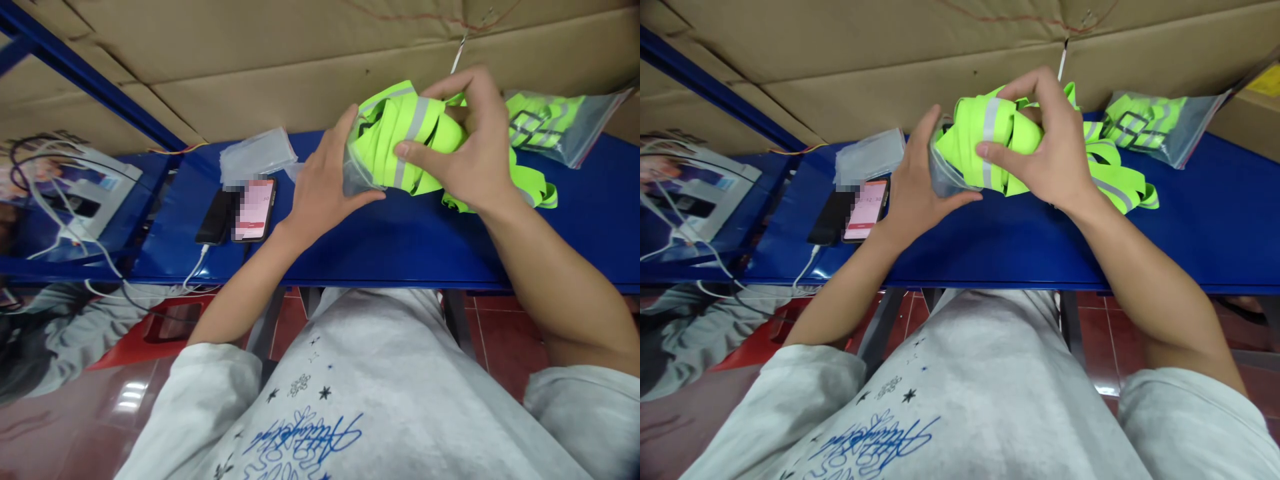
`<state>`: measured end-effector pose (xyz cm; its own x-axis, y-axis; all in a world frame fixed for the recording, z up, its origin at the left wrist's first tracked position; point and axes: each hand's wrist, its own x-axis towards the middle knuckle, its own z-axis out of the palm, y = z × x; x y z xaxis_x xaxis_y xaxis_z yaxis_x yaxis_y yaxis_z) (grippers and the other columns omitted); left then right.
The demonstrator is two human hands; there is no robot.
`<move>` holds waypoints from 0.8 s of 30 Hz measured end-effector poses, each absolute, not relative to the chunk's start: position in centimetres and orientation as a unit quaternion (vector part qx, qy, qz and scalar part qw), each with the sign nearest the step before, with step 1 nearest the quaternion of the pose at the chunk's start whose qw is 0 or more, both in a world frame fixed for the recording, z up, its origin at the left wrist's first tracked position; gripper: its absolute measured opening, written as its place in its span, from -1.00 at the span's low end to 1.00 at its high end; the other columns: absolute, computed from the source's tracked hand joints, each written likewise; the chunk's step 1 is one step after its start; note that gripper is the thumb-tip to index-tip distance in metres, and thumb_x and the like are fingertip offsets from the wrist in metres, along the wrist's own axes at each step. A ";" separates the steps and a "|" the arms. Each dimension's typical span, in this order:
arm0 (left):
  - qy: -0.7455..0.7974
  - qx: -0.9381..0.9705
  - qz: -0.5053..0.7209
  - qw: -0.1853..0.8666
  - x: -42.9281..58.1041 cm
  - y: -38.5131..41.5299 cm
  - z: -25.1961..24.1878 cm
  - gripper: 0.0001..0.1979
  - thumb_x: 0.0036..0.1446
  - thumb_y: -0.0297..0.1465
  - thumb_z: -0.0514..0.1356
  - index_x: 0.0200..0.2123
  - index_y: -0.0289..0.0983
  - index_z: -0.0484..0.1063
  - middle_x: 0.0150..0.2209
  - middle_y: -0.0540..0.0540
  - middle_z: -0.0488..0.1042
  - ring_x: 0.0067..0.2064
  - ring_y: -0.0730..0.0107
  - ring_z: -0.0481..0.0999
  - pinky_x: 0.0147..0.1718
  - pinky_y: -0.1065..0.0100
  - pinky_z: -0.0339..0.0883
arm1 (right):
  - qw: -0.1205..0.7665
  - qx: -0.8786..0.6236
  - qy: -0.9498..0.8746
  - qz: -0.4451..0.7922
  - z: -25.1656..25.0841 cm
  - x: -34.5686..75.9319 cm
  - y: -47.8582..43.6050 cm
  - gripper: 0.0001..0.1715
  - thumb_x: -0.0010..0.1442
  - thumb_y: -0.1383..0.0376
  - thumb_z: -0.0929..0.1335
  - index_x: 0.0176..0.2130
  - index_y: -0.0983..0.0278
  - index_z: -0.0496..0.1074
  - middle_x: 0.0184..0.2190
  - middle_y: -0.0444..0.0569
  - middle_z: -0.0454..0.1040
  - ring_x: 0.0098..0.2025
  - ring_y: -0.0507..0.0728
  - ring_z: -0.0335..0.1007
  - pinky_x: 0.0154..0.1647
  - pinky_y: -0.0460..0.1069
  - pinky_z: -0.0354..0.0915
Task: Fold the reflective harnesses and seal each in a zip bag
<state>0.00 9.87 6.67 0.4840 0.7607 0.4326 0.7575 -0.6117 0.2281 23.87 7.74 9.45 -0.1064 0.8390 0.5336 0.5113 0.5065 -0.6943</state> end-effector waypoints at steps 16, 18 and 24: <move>0.376 0.911 0.167 0.009 2.0 11.3 3.4 0.30 0.02 0.27 0.37 0.59 -0.22 -0.13 0.47 -0.49 0.18 0.49 -0.38 0.22 0.37 -0.17 0.22 | 0.349 -0.531 -0.722 0.274 7.0 22.6 8.9 -0.37 0.25 -0.29 0.41 0.12 -0.03 0.40 0.01 0.04 0.56 0.26 0.40 0.31 0.14 0.24 0.34; 0.376 0.911 0.172 -0.003 2.1 11.5 3.7 0.30 0.03 0.28 0.36 0.59 -0.24 -0.12 0.48 -0.45 0.17 0.50 -0.36 0.21 0.38 -0.16 0.21 | 0.374 -0.542 -0.713 0.242 6.9 22.3 8.7 -0.37 0.29 -0.26 0.37 0.18 -0.02 0.37 0.07 0.06 0.53 0.28 0.39 0.30 0.18 0.27 0.34; 0.372 0.912 0.170 -0.016 2.9 11.5 5.0 0.29 0.13 0.31 0.28 0.59 -0.34 -0.19 0.54 -0.38 0.11 0.51 -0.18 0.19 0.40 -0.06 0.22 | 0.404 -0.507 -0.736 0.195 6.6 22.2 8.5 -0.57 0.44 -0.11 0.24 0.08 0.03 0.46 0.09 0.08 0.53 0.18 0.37 0.41 0.24 0.28 0.32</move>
